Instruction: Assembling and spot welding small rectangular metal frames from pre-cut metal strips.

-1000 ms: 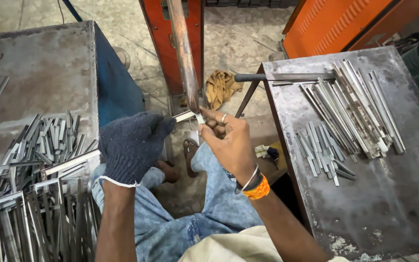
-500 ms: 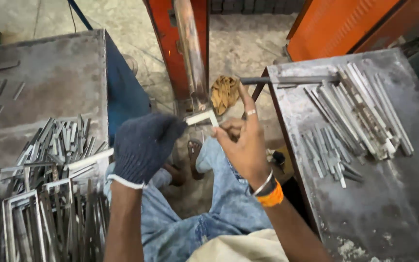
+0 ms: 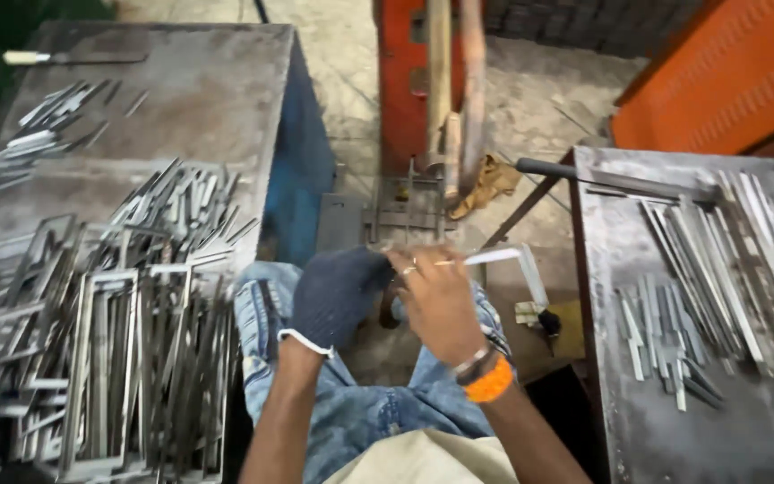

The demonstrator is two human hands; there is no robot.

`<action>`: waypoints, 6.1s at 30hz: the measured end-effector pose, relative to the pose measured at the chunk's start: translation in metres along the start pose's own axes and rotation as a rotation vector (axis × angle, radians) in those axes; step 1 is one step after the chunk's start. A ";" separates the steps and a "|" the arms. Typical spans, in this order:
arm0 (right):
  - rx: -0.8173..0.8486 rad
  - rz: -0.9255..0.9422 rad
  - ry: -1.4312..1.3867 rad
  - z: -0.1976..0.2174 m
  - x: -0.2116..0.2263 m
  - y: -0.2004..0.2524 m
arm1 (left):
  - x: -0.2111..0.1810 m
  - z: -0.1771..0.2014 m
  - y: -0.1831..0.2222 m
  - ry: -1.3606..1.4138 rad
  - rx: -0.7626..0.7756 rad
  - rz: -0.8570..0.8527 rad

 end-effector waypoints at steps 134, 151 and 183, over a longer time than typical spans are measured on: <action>-0.226 -0.929 0.735 0.194 -0.495 0.255 | -0.031 -0.046 0.031 1.004 -0.407 0.712; -0.524 -0.652 -0.997 0.083 -0.084 0.088 | -0.030 0.014 0.061 0.927 -0.393 0.678; -0.422 -0.664 -0.938 0.054 -0.032 0.070 | -0.053 -0.004 0.065 1.031 -0.271 0.739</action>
Point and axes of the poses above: each hand's wrist, its own y-axis away from the middle knuckle, its own z-axis out of the back of the hand, x = y × z, the point moved 10 cm from there along -y, towards the middle knuckle, and after that the axes turned 7 degrees about -y, right-handed, at the moved point
